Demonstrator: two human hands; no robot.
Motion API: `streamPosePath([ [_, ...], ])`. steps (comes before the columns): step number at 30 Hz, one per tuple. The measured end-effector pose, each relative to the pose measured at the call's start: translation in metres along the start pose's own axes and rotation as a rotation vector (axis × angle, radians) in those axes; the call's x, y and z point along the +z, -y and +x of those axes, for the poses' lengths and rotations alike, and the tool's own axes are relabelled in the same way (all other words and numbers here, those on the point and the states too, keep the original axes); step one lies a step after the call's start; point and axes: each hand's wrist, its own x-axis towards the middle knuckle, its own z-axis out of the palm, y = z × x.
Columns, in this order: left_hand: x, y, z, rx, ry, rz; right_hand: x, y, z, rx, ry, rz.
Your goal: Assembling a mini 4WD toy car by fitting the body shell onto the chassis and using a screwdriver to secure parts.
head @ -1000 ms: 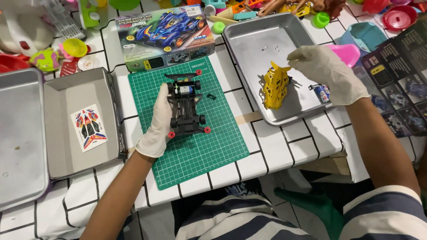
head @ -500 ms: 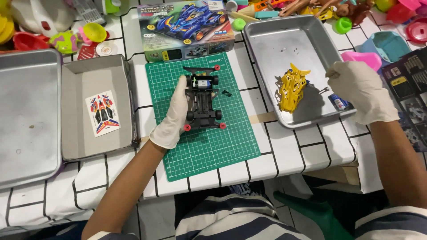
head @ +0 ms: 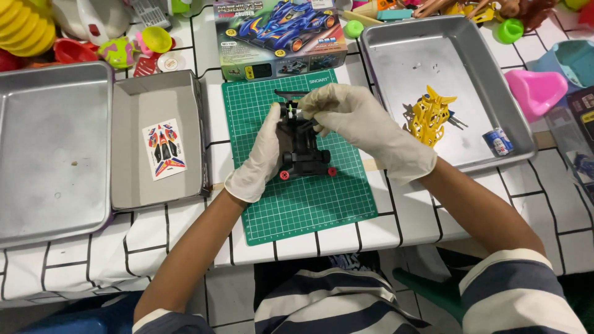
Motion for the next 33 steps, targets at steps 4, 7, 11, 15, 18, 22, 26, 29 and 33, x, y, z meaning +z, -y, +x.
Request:
streamPosePath([
  [4,0.039,-0.018,-0.035,-0.027,0.009,-0.117,0.009,-0.036,0.017,0.02,-0.045,-0.018],
  [7,0.041,-0.02,-0.038,-0.028,0.038,-0.093,0.008,-0.043,0.015,-0.179,-0.049,-0.057],
  [11,0.045,-0.018,-0.038,-0.008,0.056,-0.101,0.002,-0.053,0.015,-0.25,-0.008,-0.11],
  [15,0.041,-0.014,-0.033,-0.025,0.091,-0.144,0.003,-0.05,0.013,-0.321,-0.018,-0.115],
  [18,0.049,-0.021,-0.041,-0.041,0.003,-0.12,-0.001,-0.063,0.017,-0.372,0.044,-0.24],
  [22,0.062,-0.023,-0.046,-0.026,0.006,-0.158,-0.001,-0.048,0.011,-0.418,0.084,-0.305],
  [26,0.064,-0.025,-0.052,-0.033,-0.044,-0.073,-0.007,-0.05,0.014,-0.49,0.147,-0.413],
  [29,0.063,-0.029,-0.054,-0.039,-0.07,-0.015,-0.014,-0.077,0.023,-0.556,0.173,-0.48],
  [33,0.076,-0.036,-0.065,-0.048,-0.069,0.042,-0.026,-0.109,0.042,-0.919,0.191,-0.855],
])
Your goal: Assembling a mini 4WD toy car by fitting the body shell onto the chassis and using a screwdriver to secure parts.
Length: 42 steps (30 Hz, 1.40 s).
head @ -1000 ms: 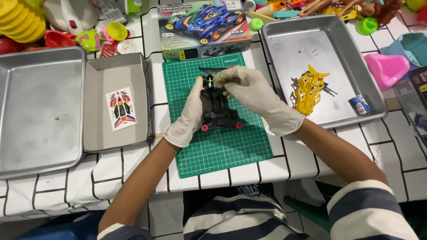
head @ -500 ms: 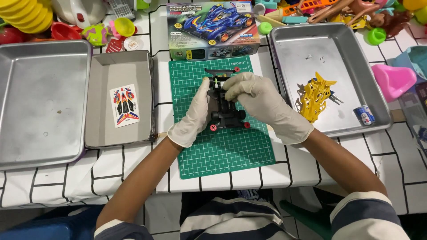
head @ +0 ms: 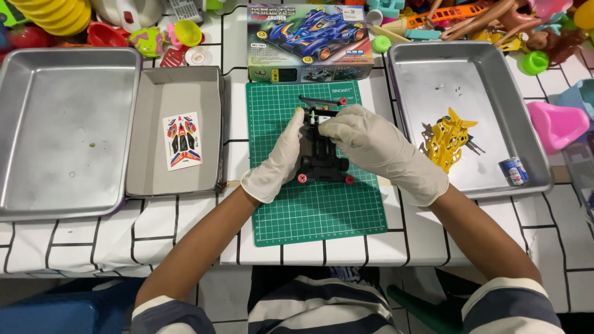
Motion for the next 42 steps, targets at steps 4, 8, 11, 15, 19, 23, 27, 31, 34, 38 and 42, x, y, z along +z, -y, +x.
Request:
streamPosePath([
  [4,-0.001,0.002,0.003,-0.003,0.003,-0.012,-0.013,-0.004,0.002,0.028,0.127,0.075],
  [8,0.014,-0.012,-0.012,-0.018,-0.016,0.056,0.014,-0.02,-0.017,-0.022,0.067,-0.056],
  [11,0.032,-0.02,-0.032,-0.044,-0.023,0.05,-0.013,0.011,0.0,0.236,0.035,0.18],
  [15,0.036,-0.021,-0.039,-0.049,-0.016,0.028,-0.033,0.038,0.017,0.531,0.007,0.343],
  [19,0.025,-0.012,-0.029,-0.061,-0.012,0.018,-0.043,0.057,0.024,0.588,0.032,0.395],
  [23,-0.017,0.014,0.011,0.054,0.111,-0.062,-0.049,0.069,0.034,0.684,0.01,0.469],
  [27,-0.038,0.026,0.033,0.171,0.198,-0.068,-0.045,0.069,0.035,0.748,-0.016,0.515],
  [31,-0.102,0.068,0.109,0.262,0.153,0.057,-0.041,0.068,0.034,0.866,-0.054,0.604],
  [34,-0.085,0.056,0.086,0.25,0.122,0.117,-0.038,0.066,0.033,0.772,-0.049,0.599],
  [38,-0.104,0.068,0.104,0.255,0.153,0.009,-0.032,0.064,0.03,0.735,-0.048,0.569],
  [42,-0.11,0.074,0.11,0.286,0.171,0.023,-0.023,0.059,0.023,0.683,-0.034,0.501],
])
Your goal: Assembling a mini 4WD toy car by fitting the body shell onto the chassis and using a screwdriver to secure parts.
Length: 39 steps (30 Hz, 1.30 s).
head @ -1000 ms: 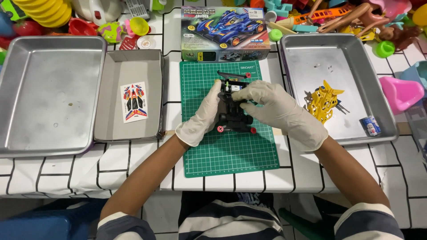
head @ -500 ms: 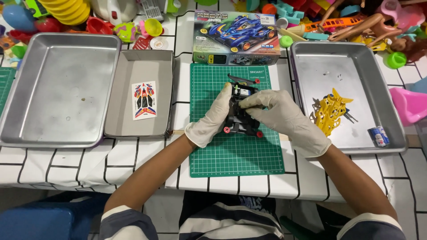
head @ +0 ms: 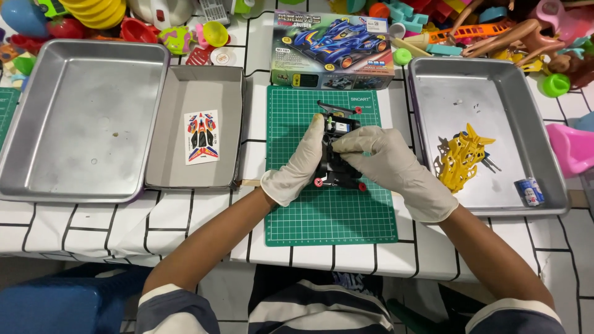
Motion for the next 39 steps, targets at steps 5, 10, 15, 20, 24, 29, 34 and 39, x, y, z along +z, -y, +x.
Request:
streamPosePath([
  [5,0.037,-0.03,-0.021,-0.05,-0.063,0.041,-0.006,0.018,0.0,0.041,0.014,0.021],
  [10,0.1,-0.084,-0.057,-0.069,-0.093,0.094,-0.02,0.035,-0.002,0.125,-0.063,0.182],
  [15,0.06,-0.052,-0.022,-0.248,-0.081,-0.219,-0.026,0.036,-0.004,0.077,-0.02,0.07],
  [20,0.07,-0.058,-0.03,-0.249,-0.071,-0.275,-0.016,0.009,-0.001,0.002,-0.013,0.033],
  [24,0.073,-0.065,-0.039,-0.203,-0.094,-0.253,-0.011,0.007,-0.001,-0.077,-0.038,0.029],
  [29,0.075,-0.064,-0.038,-0.203,-0.057,-0.196,-0.03,0.03,-0.002,0.021,-0.025,0.013],
  [34,0.101,-0.085,-0.06,-0.181,-0.041,-0.192,-0.056,-0.006,0.008,0.255,-0.023,-0.304],
  [39,0.086,-0.074,-0.044,-0.156,-0.023,-0.191,-0.044,-0.001,0.012,0.437,0.235,-0.532],
])
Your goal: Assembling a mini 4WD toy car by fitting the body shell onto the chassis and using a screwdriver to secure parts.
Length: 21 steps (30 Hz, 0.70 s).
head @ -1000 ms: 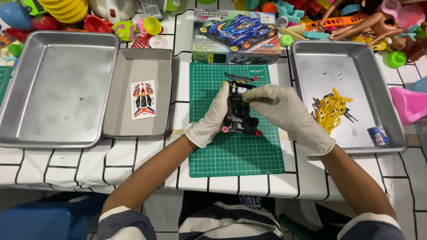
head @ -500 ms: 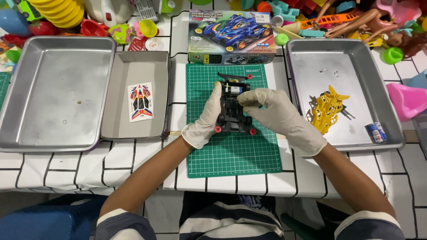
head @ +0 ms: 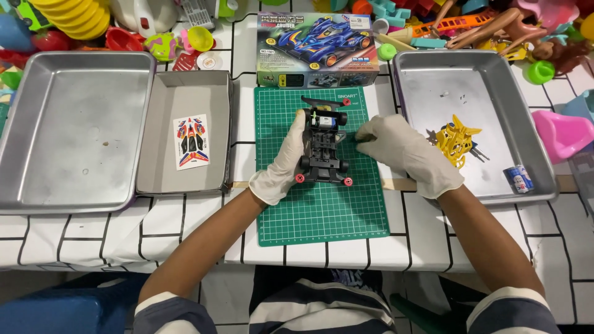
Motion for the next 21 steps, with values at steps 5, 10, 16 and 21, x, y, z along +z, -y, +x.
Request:
streamPosePath([
  [5,-0.008,0.004,0.005,0.03,-0.021,0.029,0.007,-0.004,0.006,-0.037,0.001,-0.061],
  [10,0.014,-0.005,-0.011,0.007,0.025,0.089,-0.051,0.007,-0.03,-0.061,0.009,0.013],
  [16,0.0,-0.001,-0.002,0.023,0.109,0.096,-0.099,-0.056,-0.064,0.369,-0.139,-0.14],
  [21,0.002,-0.004,-0.005,-0.03,0.087,0.075,-0.083,-0.088,-0.055,0.513,0.021,-0.127],
])
